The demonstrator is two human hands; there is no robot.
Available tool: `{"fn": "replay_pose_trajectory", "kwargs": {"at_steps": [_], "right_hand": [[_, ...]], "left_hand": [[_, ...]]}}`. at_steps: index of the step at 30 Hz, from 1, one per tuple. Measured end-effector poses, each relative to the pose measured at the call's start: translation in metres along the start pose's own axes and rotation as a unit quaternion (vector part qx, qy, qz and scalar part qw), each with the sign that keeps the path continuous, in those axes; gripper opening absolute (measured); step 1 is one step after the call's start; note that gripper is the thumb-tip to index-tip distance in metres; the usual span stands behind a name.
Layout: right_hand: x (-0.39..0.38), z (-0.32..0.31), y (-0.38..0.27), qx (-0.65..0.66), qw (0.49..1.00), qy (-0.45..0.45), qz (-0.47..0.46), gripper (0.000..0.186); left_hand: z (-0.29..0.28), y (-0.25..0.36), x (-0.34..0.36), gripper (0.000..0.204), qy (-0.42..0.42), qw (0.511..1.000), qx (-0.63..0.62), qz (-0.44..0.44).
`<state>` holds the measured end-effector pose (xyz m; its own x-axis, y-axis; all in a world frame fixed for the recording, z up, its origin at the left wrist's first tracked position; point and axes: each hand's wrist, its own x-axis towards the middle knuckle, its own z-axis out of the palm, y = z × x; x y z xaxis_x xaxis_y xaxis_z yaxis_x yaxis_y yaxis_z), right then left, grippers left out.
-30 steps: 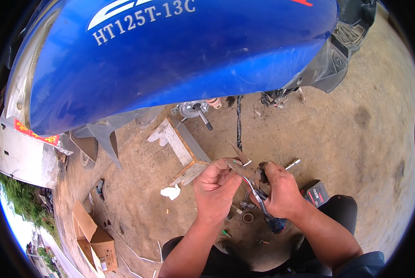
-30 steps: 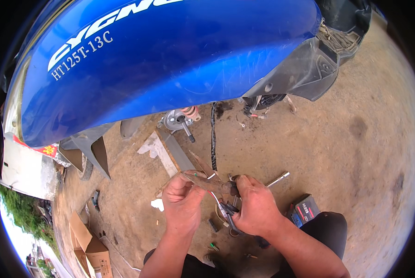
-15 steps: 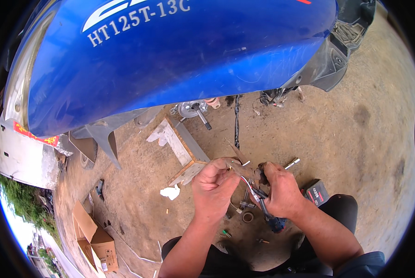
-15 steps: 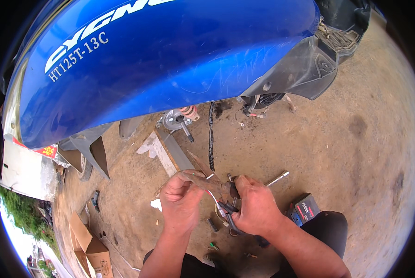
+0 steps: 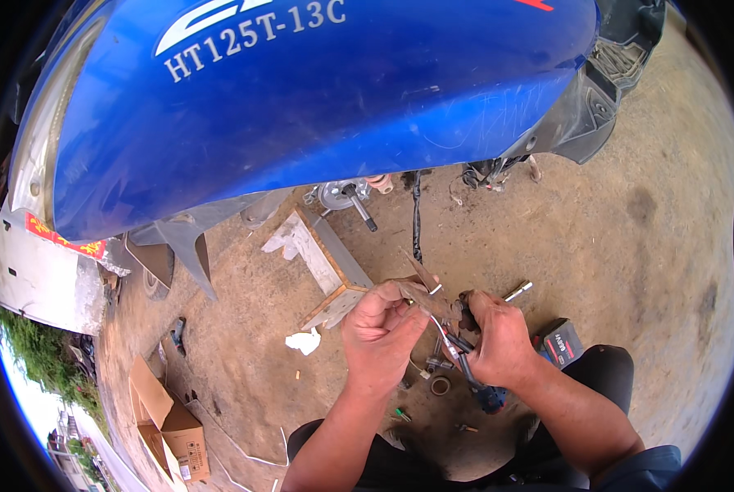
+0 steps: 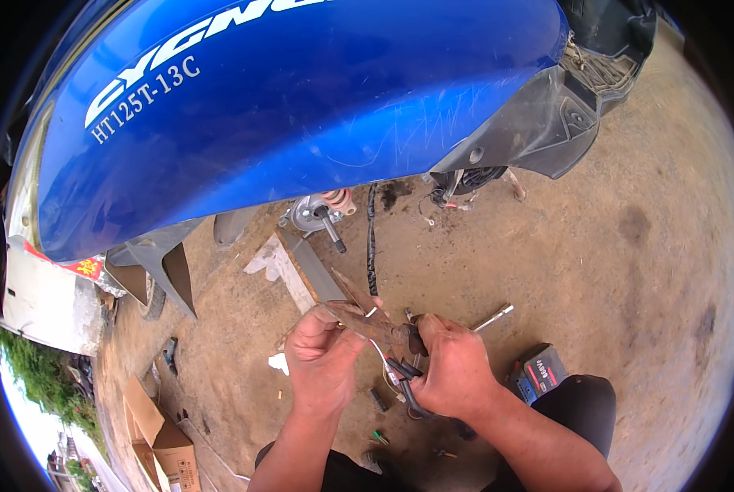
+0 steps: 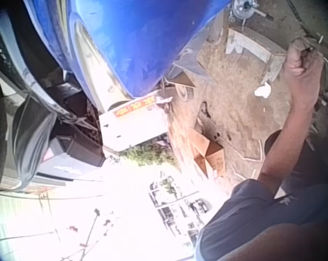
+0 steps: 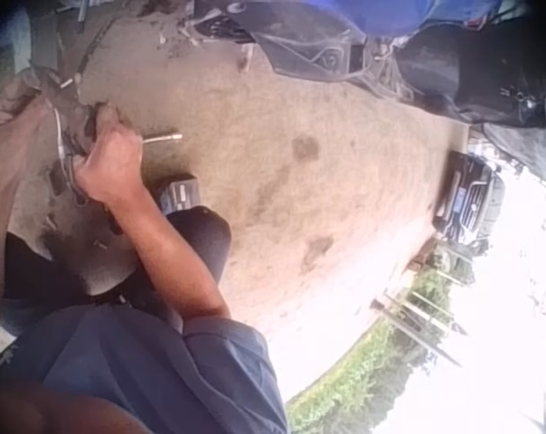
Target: Repairing motorcycle wiring using scissors and electrical tape.
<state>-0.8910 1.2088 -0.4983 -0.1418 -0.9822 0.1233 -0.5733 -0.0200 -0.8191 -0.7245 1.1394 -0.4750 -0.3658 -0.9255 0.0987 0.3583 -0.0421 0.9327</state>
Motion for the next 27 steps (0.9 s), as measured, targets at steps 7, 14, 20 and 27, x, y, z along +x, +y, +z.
{"fn": "replay_pose_trajectory", "kwargs": {"at_steps": [7, 14, 20, 27], "right_hand": [[0.002, -0.001, 0.005, -0.018, 0.999, 0.022, -0.019, 0.042], [0.004, -0.007, 0.002, -0.056, 0.998, 0.018, -0.033, 0.043], [0.003, -0.005, 0.003, -0.053, 0.998, 0.019, -0.030, 0.042], [0.003, -0.009, -0.001, -0.033, 0.999, 0.003, -0.009, 0.042]], "left_hand": [[0.003, 0.003, 0.000, 0.017, -0.013, 0.994, 0.100, 0.036], [0.000, 0.006, -0.001, 0.015, -0.014, 0.986, 0.160, 0.046], [0.005, 0.010, 0.000, 0.013, -0.011, 0.987, 0.157, 0.041], [0.003, 0.015, 0.001, 0.016, -0.012, 0.988, 0.151, 0.028]]}}
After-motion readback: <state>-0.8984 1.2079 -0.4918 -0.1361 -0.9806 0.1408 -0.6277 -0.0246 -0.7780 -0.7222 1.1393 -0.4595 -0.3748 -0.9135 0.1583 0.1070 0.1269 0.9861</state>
